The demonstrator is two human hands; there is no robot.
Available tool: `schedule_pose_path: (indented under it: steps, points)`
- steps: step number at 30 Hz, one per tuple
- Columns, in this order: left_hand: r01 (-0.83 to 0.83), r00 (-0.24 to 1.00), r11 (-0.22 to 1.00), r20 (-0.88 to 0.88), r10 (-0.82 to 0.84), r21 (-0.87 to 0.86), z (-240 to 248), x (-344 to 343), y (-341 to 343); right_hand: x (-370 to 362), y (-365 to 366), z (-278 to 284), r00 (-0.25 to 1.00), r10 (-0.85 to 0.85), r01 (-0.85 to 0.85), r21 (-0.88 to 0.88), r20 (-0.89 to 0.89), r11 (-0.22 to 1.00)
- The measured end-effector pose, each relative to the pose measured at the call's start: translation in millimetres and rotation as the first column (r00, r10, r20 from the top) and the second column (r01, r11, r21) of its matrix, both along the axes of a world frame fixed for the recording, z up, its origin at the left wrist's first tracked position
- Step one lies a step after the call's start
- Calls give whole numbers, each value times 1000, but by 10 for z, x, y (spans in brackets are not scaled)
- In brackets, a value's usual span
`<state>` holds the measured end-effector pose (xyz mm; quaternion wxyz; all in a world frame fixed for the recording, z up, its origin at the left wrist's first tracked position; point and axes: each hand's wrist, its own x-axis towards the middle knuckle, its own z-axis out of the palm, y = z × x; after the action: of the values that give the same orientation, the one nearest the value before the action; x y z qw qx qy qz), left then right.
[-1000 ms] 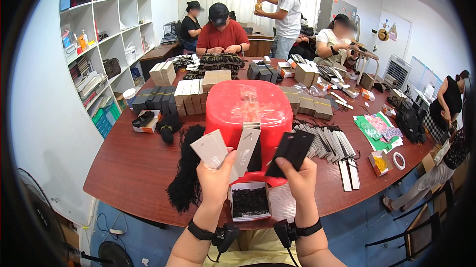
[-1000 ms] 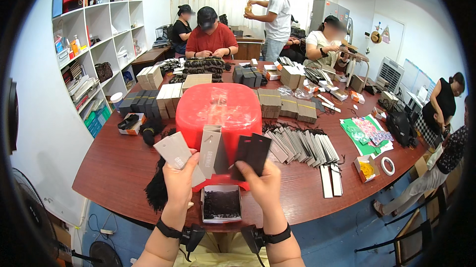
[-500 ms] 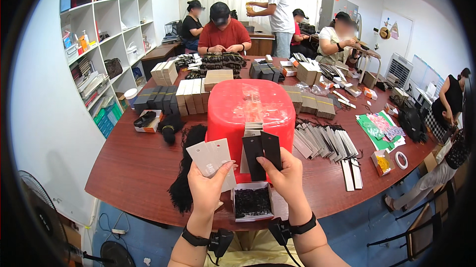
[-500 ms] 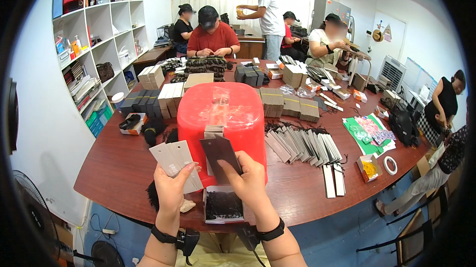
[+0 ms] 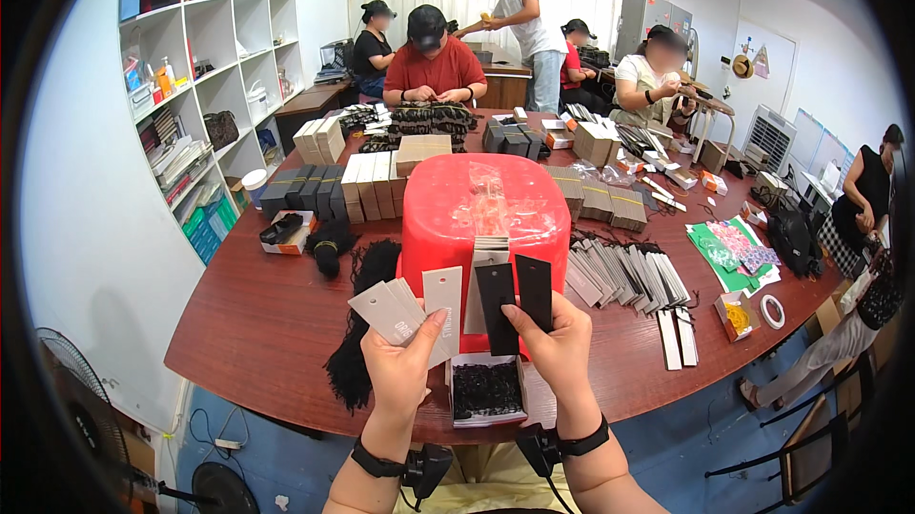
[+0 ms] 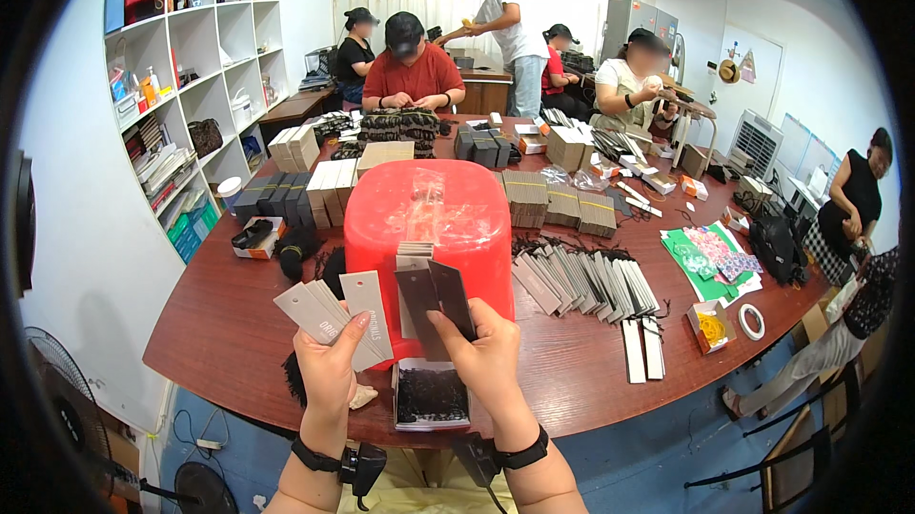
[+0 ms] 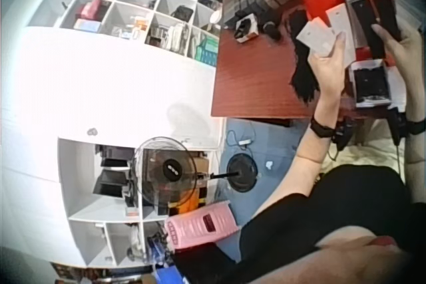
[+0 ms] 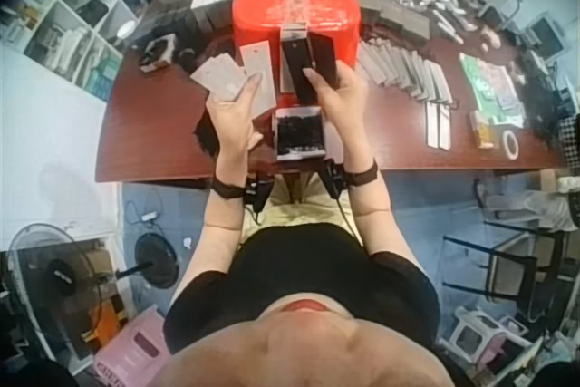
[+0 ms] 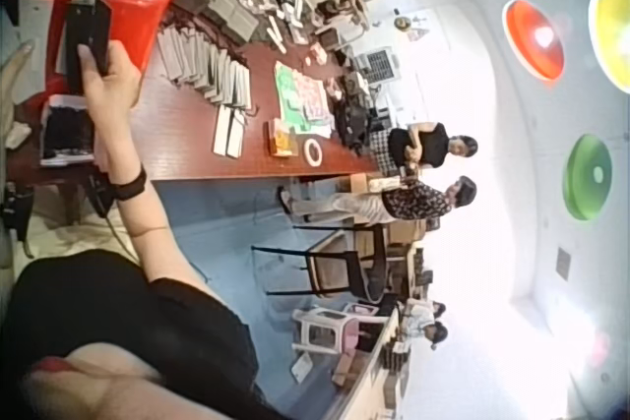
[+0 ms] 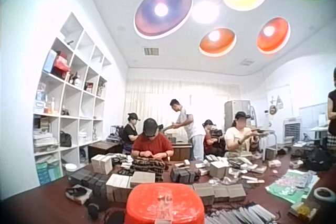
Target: Assembling clothing tags by attaching plastic fasteners.
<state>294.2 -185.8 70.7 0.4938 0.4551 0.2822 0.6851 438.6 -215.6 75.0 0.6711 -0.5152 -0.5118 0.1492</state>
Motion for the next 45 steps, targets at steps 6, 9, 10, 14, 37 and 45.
schedule_pose_path:
  steps: [6,9,10,14,37,45]
  points:
    - [26,999,1000,22,-26,-15,9,17,-23,-29,16,42,998,-15,15,-2,55,1000]
    - [57,998,998,-8,-56,16,42,36,-25,-17,95,19,995,-71,73,-23,73,997]
    - [68,997,998,-43,-68,5,58,73,-17,-3,123,-6,998,-55,56,-22,36,998]
    - [127,990,992,-54,-128,-26,46,198,66,9,113,-25,999,-29,29,-15,-19,999]
    - [153,975,987,-153,-158,-46,81,221,228,225,111,34,979,-79,40,201,187,979]
    - [91,983,994,-153,-98,-52,62,207,181,83,-153,147,943,325,-332,-152,-68,931]
